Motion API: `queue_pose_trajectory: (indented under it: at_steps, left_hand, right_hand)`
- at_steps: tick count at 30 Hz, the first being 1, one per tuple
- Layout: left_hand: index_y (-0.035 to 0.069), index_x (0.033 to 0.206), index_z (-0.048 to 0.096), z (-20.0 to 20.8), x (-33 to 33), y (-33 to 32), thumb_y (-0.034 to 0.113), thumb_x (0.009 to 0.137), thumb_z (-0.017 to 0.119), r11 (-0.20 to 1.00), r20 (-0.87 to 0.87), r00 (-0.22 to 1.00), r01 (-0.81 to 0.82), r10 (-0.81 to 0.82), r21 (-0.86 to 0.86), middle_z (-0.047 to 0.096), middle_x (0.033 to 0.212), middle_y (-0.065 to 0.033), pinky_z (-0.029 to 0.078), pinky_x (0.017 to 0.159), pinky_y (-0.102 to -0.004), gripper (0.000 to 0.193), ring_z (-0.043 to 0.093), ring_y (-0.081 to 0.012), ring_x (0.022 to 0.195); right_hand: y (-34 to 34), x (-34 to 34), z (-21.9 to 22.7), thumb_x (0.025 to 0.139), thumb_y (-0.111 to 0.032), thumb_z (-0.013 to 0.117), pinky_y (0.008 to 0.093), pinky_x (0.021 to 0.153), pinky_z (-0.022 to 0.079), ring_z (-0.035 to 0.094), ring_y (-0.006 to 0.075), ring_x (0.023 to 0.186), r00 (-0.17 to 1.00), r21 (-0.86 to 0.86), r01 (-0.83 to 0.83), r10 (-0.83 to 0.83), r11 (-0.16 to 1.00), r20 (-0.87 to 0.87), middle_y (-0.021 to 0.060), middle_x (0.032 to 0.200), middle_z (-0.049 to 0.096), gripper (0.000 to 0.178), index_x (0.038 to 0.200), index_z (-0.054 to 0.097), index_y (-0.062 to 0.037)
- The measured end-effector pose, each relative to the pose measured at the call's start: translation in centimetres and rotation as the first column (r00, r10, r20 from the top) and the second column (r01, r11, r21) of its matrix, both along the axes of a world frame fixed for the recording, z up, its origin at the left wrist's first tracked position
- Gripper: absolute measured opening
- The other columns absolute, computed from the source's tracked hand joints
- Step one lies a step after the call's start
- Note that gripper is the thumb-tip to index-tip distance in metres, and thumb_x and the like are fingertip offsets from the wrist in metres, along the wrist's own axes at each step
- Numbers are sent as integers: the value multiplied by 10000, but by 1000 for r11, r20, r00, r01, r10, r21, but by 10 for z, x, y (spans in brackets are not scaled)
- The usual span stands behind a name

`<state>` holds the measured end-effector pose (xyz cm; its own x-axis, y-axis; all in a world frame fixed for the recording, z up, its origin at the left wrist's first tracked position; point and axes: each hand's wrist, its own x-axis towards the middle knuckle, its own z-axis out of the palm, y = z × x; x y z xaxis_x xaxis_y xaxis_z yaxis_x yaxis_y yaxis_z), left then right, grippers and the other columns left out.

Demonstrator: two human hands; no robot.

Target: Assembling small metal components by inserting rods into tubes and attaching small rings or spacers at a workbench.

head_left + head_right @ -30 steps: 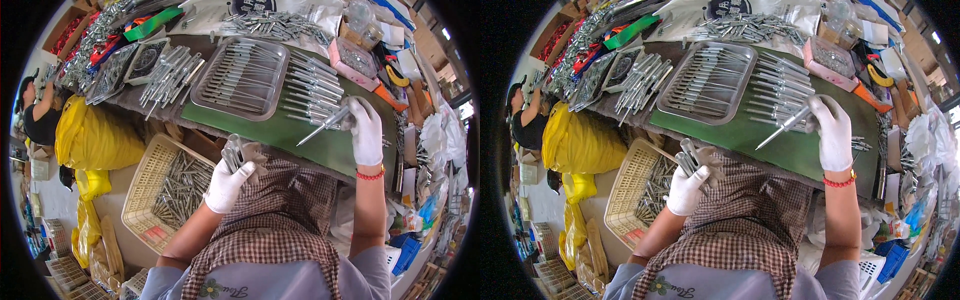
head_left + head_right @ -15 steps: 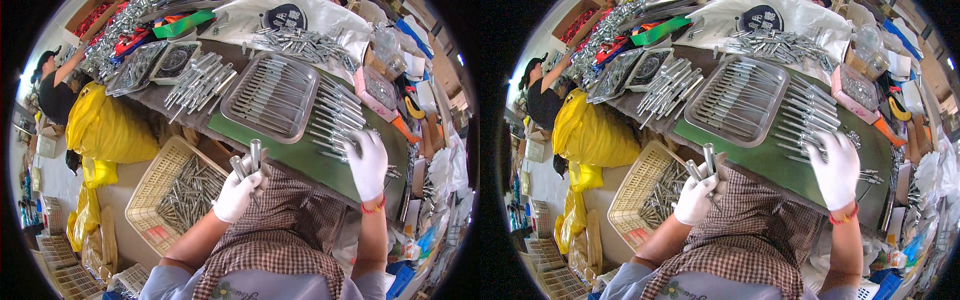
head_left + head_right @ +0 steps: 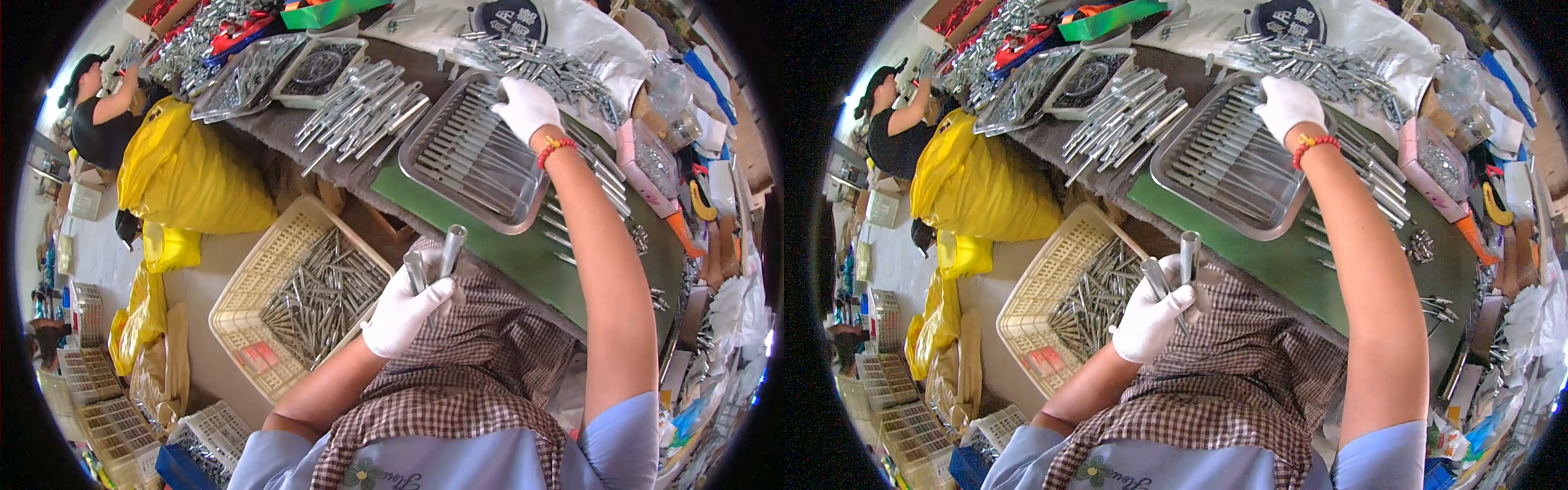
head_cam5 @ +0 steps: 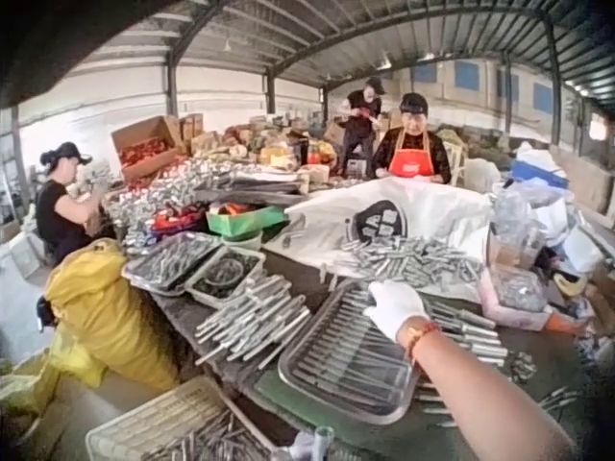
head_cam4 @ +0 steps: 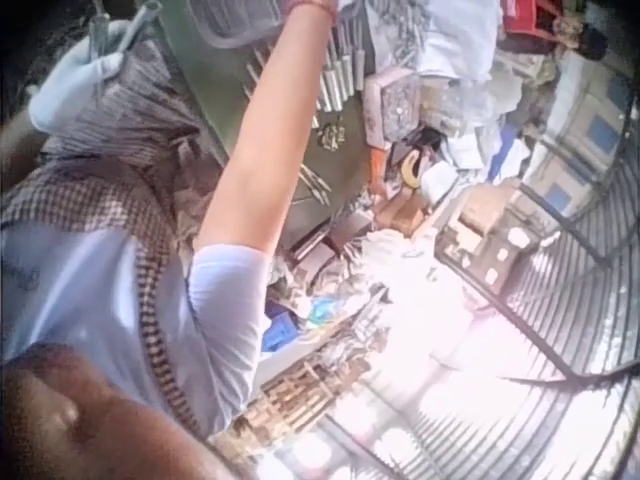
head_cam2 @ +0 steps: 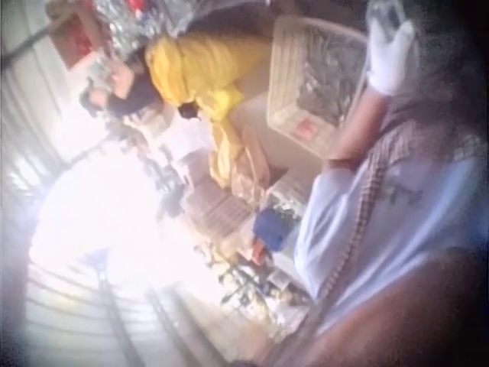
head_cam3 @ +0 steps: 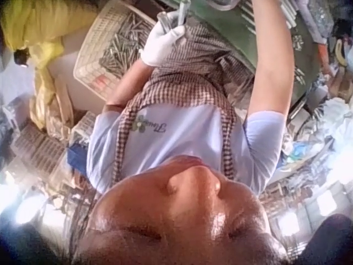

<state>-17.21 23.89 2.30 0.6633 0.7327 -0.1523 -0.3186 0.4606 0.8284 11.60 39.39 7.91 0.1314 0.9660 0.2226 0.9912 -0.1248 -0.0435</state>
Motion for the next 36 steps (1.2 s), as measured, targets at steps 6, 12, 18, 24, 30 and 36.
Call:
queue_pose_trajectory:
  at_steps: [6, 12, 18, 24, 30, 36]
  left_hand:
    - [-32, 1277, 437, 3, 5, -1, 254, 850, 676, 1000, 15, 1000, 13, -13, -4, 599, 1043, -107, 453, 609, -235, 567, 576, -131, 764]
    - [-22, 1250, 433, 0, -1, -9, 252, 869, 651, 999, 81, 996, -48, 49, -17, 608, 1038, -158, 461, 608, -251, 517, 585, -148, 752]
    - [-31, 1170, 503, 0, 3, -11, 277, 856, 667, 995, 74, 993, 90, -94, 48, 619, 1011, -148, 469, 648, -262, 469, 584, -143, 752]
    - [-23, 1132, 545, 9, 5, -15, 334, 835, 681, 980, 40, 989, 133, -140, 147, 639, 942, -108, 472, 663, -249, 484, 577, -117, 725]
    - [-25, 1113, 579, 9, 7, -22, 395, 833, 674, 955, -18, 988, 155, -156, 253, 645, 930, -99, 467, 646, -238, 514, 570, -98, 726]
    - [-29, 1180, 555, 9, 1, -25, 259, 877, 650, 921, -56, 979, 205, -198, 332, 588, 1050, -69, 449, 833, -285, 429, 547, -133, 926]
  right_hand:
    - [-9, 11, 6, 800, -227, 640, 425, 824, 468, 609, 344, 911, 977, 9, -89, 89, 996, -195, 156, 922, 658, 249, 980, 610, -57]
    - [-97, -50, 59, 842, -123, 593, 232, 620, 506, 612, 105, 729, 218, 278, -27, 277, 960, -936, 55, 890, 618, 341, 1140, 563, 39]
    - [-185, -90, 89, 797, 4, 573, 220, 623, 524, 634, 106, 678, 342, 332, 0, 312, 943, -887, 40, 843, 600, 306, 1103, 565, 15]
    - [-223, -92, 92, 771, 16, 590, 208, 636, 515, 632, 100, 683, 403, 420, 102, 348, 902, -846, 45, 868, 615, 320, 1090, 569, 17]
    - [-238, -96, 79, 712, -18, 668, 260, 608, 518, 640, 136, 663, 689, 401, -89, 347, 912, -636, 74, 925, 660, 230, 936, 615, -7]
    - [-244, -97, 69, 679, -17, 700, 306, 671, 514, 651, 228, 771, 762, 380, -262, 432, 887, -483, 69, 907, 656, 267, 904, 563, -59]
